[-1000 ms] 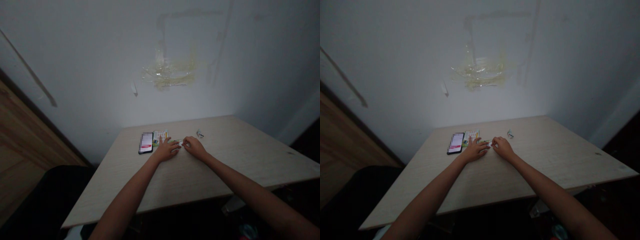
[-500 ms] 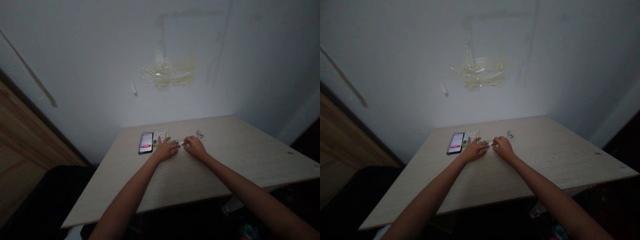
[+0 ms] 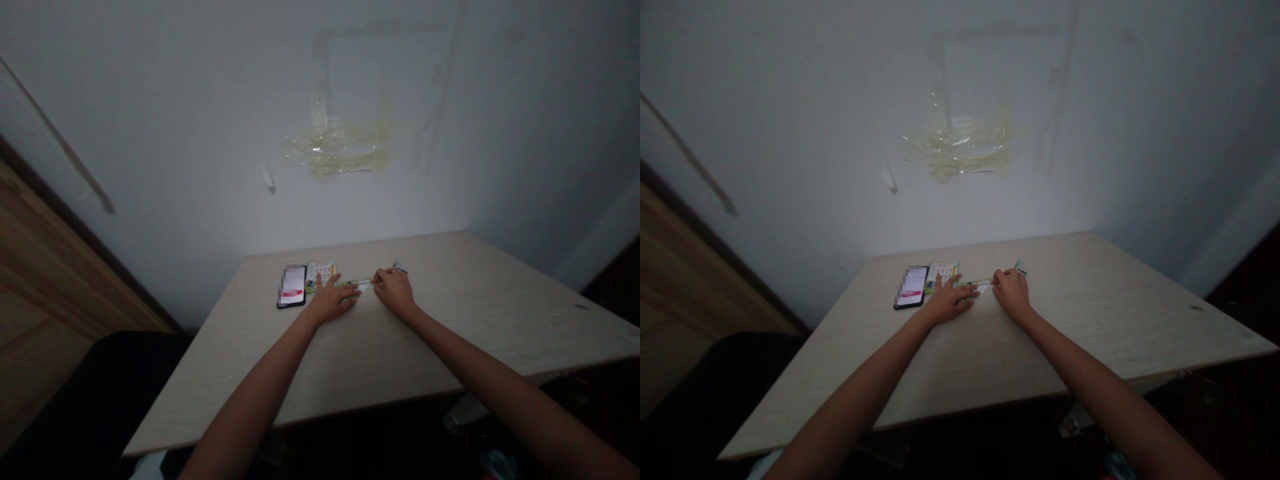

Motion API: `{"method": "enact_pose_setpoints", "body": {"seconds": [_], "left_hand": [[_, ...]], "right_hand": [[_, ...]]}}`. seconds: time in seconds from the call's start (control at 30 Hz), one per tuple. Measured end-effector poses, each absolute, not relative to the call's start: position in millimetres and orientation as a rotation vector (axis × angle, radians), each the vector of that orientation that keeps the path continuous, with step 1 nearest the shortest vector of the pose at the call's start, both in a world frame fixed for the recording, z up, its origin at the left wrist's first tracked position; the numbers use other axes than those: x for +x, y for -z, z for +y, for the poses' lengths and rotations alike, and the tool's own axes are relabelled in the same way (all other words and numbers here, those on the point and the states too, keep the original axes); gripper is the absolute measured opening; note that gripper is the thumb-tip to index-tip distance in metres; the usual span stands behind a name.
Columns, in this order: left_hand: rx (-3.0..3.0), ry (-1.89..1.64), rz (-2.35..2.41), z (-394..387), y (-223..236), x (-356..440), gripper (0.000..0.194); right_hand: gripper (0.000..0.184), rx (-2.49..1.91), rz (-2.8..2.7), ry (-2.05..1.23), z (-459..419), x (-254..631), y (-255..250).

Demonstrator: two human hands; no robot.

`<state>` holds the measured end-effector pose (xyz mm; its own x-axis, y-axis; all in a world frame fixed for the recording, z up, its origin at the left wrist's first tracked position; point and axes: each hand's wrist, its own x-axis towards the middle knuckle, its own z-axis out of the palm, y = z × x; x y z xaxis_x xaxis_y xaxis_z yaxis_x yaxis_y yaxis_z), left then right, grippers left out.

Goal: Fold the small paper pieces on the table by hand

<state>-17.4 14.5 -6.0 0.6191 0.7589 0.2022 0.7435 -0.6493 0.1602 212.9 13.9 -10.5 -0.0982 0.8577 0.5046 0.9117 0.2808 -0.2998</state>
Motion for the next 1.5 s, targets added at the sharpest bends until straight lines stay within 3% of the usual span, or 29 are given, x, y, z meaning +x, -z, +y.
{"method": "enact_pose_setpoints", "body": {"seconds": [0.87, 1.5], "left_hand": [[2.745, -0.403, 1.280, 13.7, 6.7, -16.0, 0.037], [2.706, -0.331, 1.316, 13.5, 2.6, -15.6, 0.036]], "right_hand": [[0.013, -1.260, -1.849, -0.383, 40.1, 220.5, 27.5], [0.008, -1.309, -1.874, -0.371, 34.1, 212.7, 25.0]]}}
